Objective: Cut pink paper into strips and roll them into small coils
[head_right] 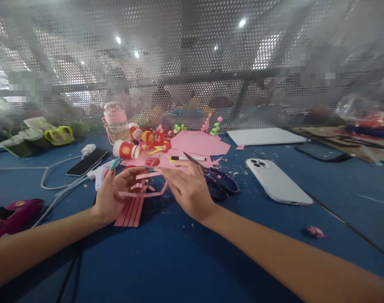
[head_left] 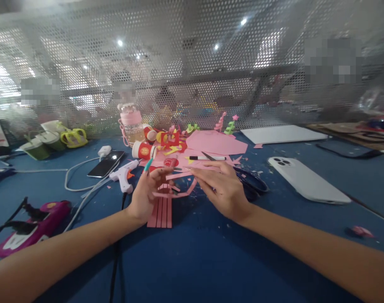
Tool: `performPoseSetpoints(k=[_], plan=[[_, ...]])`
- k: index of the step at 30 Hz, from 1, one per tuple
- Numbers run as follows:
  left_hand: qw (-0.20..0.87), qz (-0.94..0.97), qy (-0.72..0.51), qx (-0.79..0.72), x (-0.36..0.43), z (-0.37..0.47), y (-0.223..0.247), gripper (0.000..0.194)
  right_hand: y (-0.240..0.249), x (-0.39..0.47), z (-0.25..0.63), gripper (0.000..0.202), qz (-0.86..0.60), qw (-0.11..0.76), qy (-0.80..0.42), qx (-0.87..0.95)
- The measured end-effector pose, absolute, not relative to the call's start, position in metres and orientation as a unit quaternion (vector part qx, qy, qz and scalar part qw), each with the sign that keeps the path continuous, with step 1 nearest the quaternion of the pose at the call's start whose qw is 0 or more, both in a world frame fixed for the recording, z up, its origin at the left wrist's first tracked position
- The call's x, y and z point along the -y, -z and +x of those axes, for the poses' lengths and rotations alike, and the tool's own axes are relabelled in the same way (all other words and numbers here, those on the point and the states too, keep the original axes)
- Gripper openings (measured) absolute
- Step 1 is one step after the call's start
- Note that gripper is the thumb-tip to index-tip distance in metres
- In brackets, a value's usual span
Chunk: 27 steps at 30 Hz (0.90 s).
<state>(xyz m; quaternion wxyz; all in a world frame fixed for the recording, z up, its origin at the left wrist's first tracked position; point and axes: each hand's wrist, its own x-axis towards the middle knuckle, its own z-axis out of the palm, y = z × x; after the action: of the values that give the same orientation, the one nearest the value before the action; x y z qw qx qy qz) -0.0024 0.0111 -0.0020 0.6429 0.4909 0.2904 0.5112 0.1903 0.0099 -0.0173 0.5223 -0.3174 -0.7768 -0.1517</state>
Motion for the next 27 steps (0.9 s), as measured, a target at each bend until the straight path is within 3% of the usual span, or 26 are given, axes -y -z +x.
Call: performPoseSetpoints(k=[4, 11, 16, 20, 24, 27], plan=[[0.638, 0.516, -0.464, -0.334, -0.010, 0.002, -0.001, 0.047, 0.017, -0.018, 0.202, 0.034, -0.284, 0.499, 0.187, 0.797], [0.597, 0.597, -0.394, -0.362, -0.007, 0.007, 0.000, 0.026, 0.019, -0.016, 0.202, 0.032, -0.257, 0.440, 0.117, 0.852], [0.599, 0.588, -0.411, -0.356, -0.005, 0.006, -0.001, 0.018, 0.017, -0.014, 0.195, 0.033, -0.378, 0.421, 0.083, 0.820], [0.596, 0.531, -0.477, -0.368, -0.008, 0.005, -0.002, 0.022, 0.017, -0.018, 0.196, 0.043, -0.468, 0.402, 0.142, 0.774], [0.568, 0.464, -0.565, -0.378, -0.014, 0.002, -0.001, 0.021, 0.013, -0.020, 0.208, 0.037, -0.614, 0.273, 0.230, 0.704], [0.559, 0.430, -0.591, -0.391, -0.016, 0.000, -0.001, 0.022, 0.008, -0.019, 0.225, 0.033, -0.703, 0.155, 0.212, 0.661]])
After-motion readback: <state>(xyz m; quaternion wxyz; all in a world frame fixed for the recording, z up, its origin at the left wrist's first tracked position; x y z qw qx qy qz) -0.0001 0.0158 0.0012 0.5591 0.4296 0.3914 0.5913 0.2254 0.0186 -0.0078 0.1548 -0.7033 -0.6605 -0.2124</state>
